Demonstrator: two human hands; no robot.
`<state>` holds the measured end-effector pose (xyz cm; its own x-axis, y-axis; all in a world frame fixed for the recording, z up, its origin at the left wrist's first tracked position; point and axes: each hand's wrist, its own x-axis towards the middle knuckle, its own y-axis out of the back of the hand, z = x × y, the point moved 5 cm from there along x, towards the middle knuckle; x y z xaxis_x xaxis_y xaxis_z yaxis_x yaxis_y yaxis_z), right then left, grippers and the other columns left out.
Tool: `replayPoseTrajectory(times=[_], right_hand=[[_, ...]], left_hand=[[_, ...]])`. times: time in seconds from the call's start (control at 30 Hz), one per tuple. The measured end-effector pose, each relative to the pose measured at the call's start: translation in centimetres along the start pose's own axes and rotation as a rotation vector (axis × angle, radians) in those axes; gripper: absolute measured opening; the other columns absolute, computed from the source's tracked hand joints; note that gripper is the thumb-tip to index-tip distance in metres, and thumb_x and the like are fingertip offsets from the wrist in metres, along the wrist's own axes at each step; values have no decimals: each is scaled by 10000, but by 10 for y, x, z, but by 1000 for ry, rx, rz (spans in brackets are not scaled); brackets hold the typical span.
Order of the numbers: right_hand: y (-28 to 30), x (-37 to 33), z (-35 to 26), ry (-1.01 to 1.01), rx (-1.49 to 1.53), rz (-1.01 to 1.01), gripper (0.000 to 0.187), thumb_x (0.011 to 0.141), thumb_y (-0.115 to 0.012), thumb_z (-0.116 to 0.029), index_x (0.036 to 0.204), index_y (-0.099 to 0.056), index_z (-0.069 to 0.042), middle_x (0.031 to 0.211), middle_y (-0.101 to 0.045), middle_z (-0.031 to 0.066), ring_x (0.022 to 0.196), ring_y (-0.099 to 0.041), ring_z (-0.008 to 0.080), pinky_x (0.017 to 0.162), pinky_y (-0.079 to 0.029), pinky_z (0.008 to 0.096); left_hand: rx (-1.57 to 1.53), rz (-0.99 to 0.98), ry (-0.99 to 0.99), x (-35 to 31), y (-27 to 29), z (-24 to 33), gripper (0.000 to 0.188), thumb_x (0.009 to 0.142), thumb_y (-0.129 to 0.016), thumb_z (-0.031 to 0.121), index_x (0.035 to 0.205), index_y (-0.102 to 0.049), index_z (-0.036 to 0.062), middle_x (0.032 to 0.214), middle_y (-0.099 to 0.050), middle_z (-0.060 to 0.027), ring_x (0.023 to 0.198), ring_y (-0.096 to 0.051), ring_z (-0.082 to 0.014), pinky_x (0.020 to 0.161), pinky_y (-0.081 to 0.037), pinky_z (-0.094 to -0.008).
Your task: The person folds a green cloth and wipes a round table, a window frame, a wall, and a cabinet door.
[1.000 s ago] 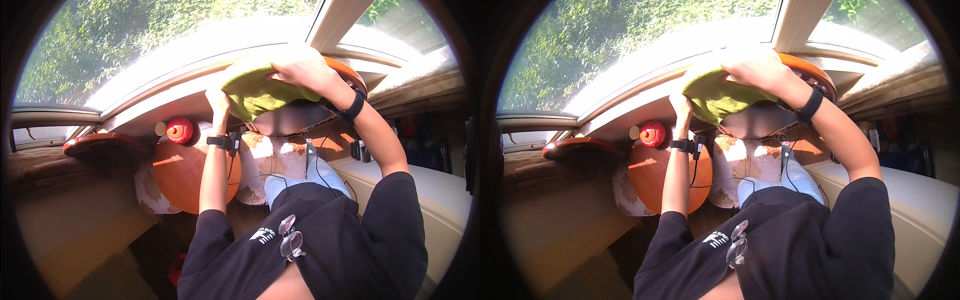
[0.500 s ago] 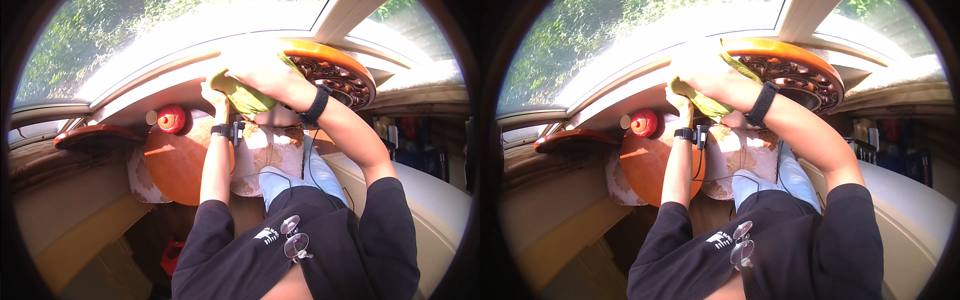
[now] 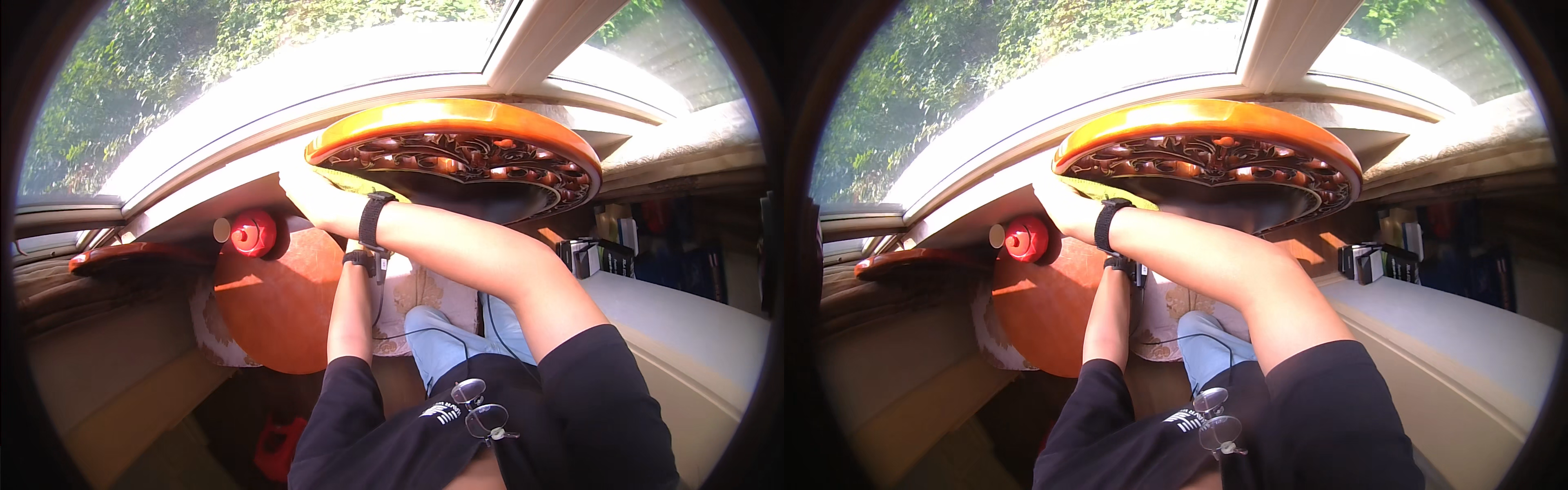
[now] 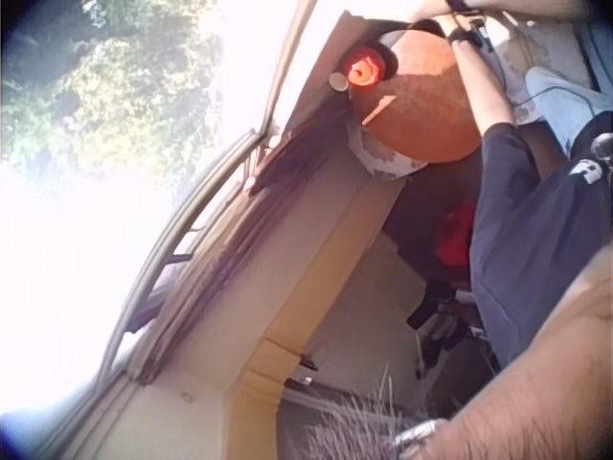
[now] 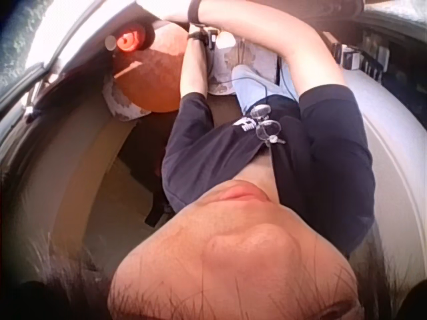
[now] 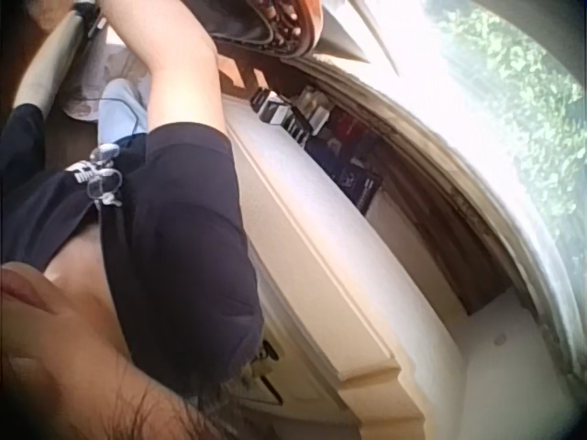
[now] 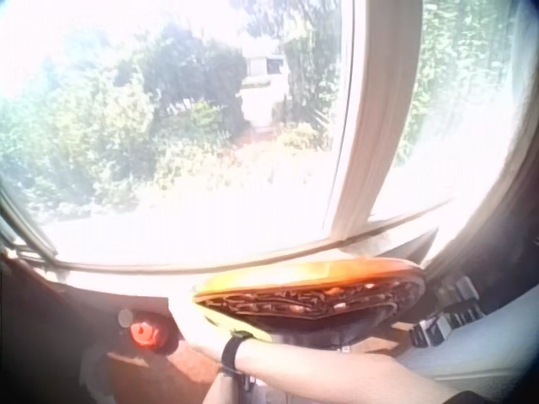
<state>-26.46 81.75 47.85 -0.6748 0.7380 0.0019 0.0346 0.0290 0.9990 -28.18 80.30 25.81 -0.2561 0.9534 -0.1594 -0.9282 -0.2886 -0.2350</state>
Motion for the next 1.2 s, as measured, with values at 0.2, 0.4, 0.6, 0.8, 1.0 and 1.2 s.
replayPoseTrajectory(times=[0.2,0.4,0.6,0.8,1.0,1.2], right_hand=[[-9,-1,-8,23,-174,-5,250,885,-475,-237,990,-619,-61,937,-590,116,929,-556,266,872,-426,406],[16,-13,-11,37,-341,87,265,876,-478,-250,1002,-623,-69,947,-581,103,952,-542,256,893,-412,419],[68,-55,2,-82,-625,347,280,866,-480,-264,1015,-626,-77,958,-573,89,974,-529,247,913,-397,432],[115,-101,32,-99,-459,391,162,884,-450,-172,918,-549,-48,906,-512,115,943,-502,238,872,-394,345],[133,-136,68,-273,-339,479,296,835,-580,-254,1004,-624,-15,842,-622,82,847,-601,213,737,-454,302],[139,-218,103,-430,-145,735,397,911,-570,-408,974,-626,-20,826,-632,94,769,-623,212,680,-494,318]], left_hand=[[-59,32,41,-5,0,-11,307,954,-397,207,1001,-621,3,985,-661,-153,878,-628,-284,791,-492,-393],[-136,62,47,-6,0,17,329,972,-387,227,1022,-621,1,1004,-664,-151,895,-631,-276,802,-492,-391],[-242,71,-2,-4,-15,66,351,990,-378,247,1043,-621,0,1023,-667,-149,912,-634,-269,814,-492,-389],[-365,84,-95,-7,-32,124,373,1008,-368,267,1064,-621,-1,1042,-669,-148,929,-636,-262,826,-492,-387],[-71,-161,-330,41,-13,168,519,1026,-333,407,1255,-509,-24,1194,-609,-179,1004,-634,-255,888,-523,-368],[658,-248,-516,23,-66,225,555,1035,-273,401,1092,-602,-42,927,-675,-196,808,-654,-265,747,-510,-371]])
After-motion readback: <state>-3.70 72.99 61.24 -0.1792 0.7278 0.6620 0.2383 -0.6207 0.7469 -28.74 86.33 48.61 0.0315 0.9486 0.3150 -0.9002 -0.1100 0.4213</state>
